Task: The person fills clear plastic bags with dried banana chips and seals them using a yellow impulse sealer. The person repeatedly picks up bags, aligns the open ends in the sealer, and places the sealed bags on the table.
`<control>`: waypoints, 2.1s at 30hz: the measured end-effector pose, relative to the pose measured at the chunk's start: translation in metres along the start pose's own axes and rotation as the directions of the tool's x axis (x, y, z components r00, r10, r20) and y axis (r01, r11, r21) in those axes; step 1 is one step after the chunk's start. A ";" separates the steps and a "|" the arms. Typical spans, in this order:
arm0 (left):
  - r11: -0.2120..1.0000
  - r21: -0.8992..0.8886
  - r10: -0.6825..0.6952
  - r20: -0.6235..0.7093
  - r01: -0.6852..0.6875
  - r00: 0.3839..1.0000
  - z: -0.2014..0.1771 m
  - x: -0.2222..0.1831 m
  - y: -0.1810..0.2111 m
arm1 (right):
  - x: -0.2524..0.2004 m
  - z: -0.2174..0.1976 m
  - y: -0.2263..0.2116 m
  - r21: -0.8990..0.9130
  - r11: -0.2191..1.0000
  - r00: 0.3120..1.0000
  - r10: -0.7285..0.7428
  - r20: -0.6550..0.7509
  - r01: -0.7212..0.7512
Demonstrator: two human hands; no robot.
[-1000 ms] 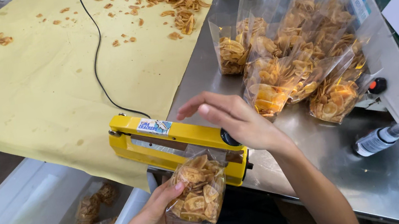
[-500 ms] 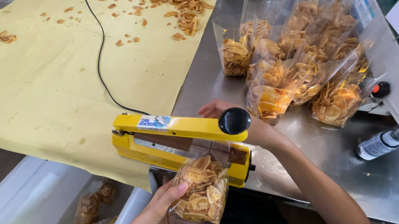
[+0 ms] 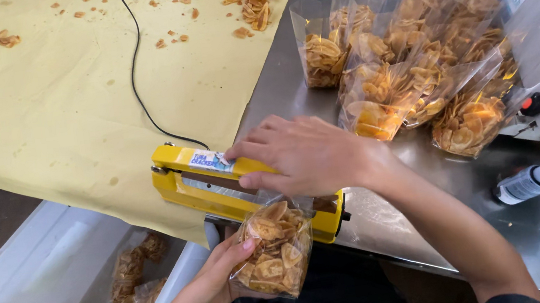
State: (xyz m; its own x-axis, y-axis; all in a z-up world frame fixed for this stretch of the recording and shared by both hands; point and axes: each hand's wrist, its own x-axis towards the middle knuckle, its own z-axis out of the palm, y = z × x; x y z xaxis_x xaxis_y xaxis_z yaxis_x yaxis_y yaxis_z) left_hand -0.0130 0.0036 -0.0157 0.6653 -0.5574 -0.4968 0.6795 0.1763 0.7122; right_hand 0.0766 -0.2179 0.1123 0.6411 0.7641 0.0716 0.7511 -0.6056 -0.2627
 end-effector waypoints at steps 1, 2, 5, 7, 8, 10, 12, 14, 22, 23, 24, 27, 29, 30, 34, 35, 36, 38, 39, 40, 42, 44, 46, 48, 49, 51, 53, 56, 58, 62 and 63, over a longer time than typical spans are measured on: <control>1.000 0.005 0.009 0.014 -0.009 1.000 0.000 0.001 0.001 | 0.002 0.005 -0.002 0.024 0.997 0.996 0.066 0.058 -0.067; 1.000 0.010 0.018 0.028 -0.018 0.999 -0.001 0.003 0.002 | 0.003 0.009 -0.002 0.043 0.990 0.984 0.130 0.118 -0.136; 0.999 0.025 0.022 0.052 -0.024 0.998 -0.004 0.004 -0.001 | -0.002 0.022 -0.002 0.061 0.957 0.948 0.271 0.166 -0.285; 0.999 0.035 0.016 0.043 -0.018 0.999 -0.005 0.003 -0.002 | -0.005 0.025 -0.001 0.105 0.940 0.941 0.309 0.140 -0.325; 0.999 0.040 0.005 0.029 -0.006 1.000 -0.005 0.002 -0.001 | -0.006 0.026 -0.002 0.154 0.932 0.942 0.312 0.123 -0.329; 0.999 0.046 0.008 0.009 -0.008 1.000 -0.002 0.003 0.002 | -0.006 0.023 -0.001 0.191 0.930 0.950 0.304 0.075 -0.313; 0.998 0.058 -0.005 -0.005 0.006 1.000 -0.001 0.002 0.003 | -0.007 0.025 -0.002 0.200 0.933 0.954 0.300 0.023 -0.298; 0.998 0.068 0.010 0.007 -0.010 1.000 0.000 0.001 0.003 | -0.008 0.025 -0.002 0.195 0.928 0.947 0.320 0.010 -0.316; 0.998 0.058 -0.025 -0.090 0.031 0.996 -0.004 0.004 -0.001 | -0.009 0.029 0.002 0.198 0.928 0.944 0.329 -0.035 -0.316; 0.998 0.049 -0.027 -0.097 0.032 0.995 -0.005 0.004 -0.002 | -0.009 0.030 0.003 0.197 0.930 0.945 0.324 -0.044 -0.310; 0.999 0.041 -0.029 -0.103 0.034 0.994 -0.006 0.004 -0.003 | -0.010 0.031 0.003 0.196 0.932 0.946 0.319 -0.053 -0.303; 0.999 0.036 -0.020 -0.073 0.023 0.997 -0.007 0.004 -0.004 | -0.009 0.031 0.004 0.188 0.930 0.943 0.329 -0.045 -0.316; 0.999 0.040 -0.021 -0.093 0.025 0.995 -0.007 0.005 -0.004 | -0.009 0.032 0.005 0.188 0.932 0.943 0.327 -0.063 -0.310; 0.999 0.041 -0.023 -0.103 0.027 0.994 -0.007 0.005 -0.004 | -0.009 0.033 0.005 0.188 0.933 0.943 0.325 -0.071 -0.308; 0.997 0.068 -0.021 -0.079 0.027 0.997 -0.006 0.004 -0.002 | -0.011 0.034 0.005 0.196 0.937 0.943 0.313 -0.113 -0.288; 0.996 0.088 -0.006 -0.034 0.009 0.999 -0.006 0.004 -0.001 | -0.012 0.033 0.005 0.201 0.939 0.944 0.306 -0.123 -0.278; 0.994 0.108 0.009 0.010 -0.010 1.000 -0.005 0.004 -0.001 | -0.013 0.032 0.004 0.207 0.941 0.945 0.298 -0.133 -0.267; 0.996 0.084 -0.018 -0.040 0.021 0.999 -0.003 0.002 0.000 | -0.014 0.029 0.001 0.199 0.949 0.947 0.279 -0.161 -0.245; 0.997 0.073 -0.032 -0.064 0.037 0.997 -0.002 0.001 -0.001 | -0.015 0.027 -0.001 0.195 0.952 0.947 0.270 -0.176 -0.235; 0.997 0.069 -0.023 -0.052 0.026 0.998 -0.001 0.000 -0.001 | -0.015 0.026 -0.003 0.194 0.956 0.945 0.257 -0.201 -0.219; 0.998 0.058 0.002 -0.025 0.000 1.000 0.000 0.001 0.001 | -0.015 0.020 -0.004 0.186 0.966 0.942 0.226 -0.250 -0.182; 0.999 0.041 -0.012 -0.061 0.015 0.998 -0.002 0.003 -0.001 | -0.017 0.019 -0.006 0.181 0.981 0.937 0.128 -0.324 -0.071; 1.000 0.021 -0.013 -0.090 0.015 0.996 -0.004 0.005 -0.003 | -0.018 0.017 -0.004 0.220 0.975 0.925 0.050 -0.376 0.037; 1.000 0.012 -0.013 -0.103 0.014 0.995 -0.005 0.004 -0.005 | -0.020 0.014 0.000 0.309 0.942 0.908 0.015 -0.419 0.127; 1.000 0.017 -0.017 -0.102 0.019 0.995 -0.006 0.006 -0.004 | -0.021 0.012 0.003 0.372 0.916 0.920 0.009 -0.392 0.149; 0.999 0.025 -0.027 -0.104 0.029 0.994 -0.006 0.006 -0.004 | -0.022 0.008 0.010 0.495 0.849 0.941 -0.010 -0.337 0.186; 0.999 0.028 -0.026 -0.085 0.028 0.996 -0.005 0.004 -0.004 | -0.024 0.008 0.016 0.530 0.832 0.963 -0.023 -0.267 0.167; 0.999 0.033 -0.028 -0.078 0.031 0.997 -0.004 0.003 -0.004 | -0.024 0.015 0.028 0.721 0.652 0.959 -0.033 -0.283 0.235; 0.999 0.034 -0.029 -0.069 0.031 0.997 -0.003 0.004 -0.002 | -0.025 0.021 0.039 0.865 0.426 0.949 0.042 -0.312 0.265; 0.999 0.036 -0.037 -0.076 0.040 0.996 -0.001 0.002 0.000 | -0.030 0.037 0.061 0.887 0.425 0.928 0.222 -0.298 0.183; 0.998 0.036 -0.042 -0.087 0.046 0.995 -0.001 0.001 -0.001 | -0.029 0.043 0.064 0.825 0.549 0.921 0.240 -0.307 0.132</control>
State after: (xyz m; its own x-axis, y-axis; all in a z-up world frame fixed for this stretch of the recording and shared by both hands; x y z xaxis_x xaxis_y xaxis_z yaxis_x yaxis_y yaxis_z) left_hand -0.0123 0.0032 -0.0172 0.6602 -0.4917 -0.5678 0.6977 0.1214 0.7061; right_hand 0.0991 -0.2694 0.0521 0.8189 0.4901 0.2985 0.3673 -0.0479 -0.9289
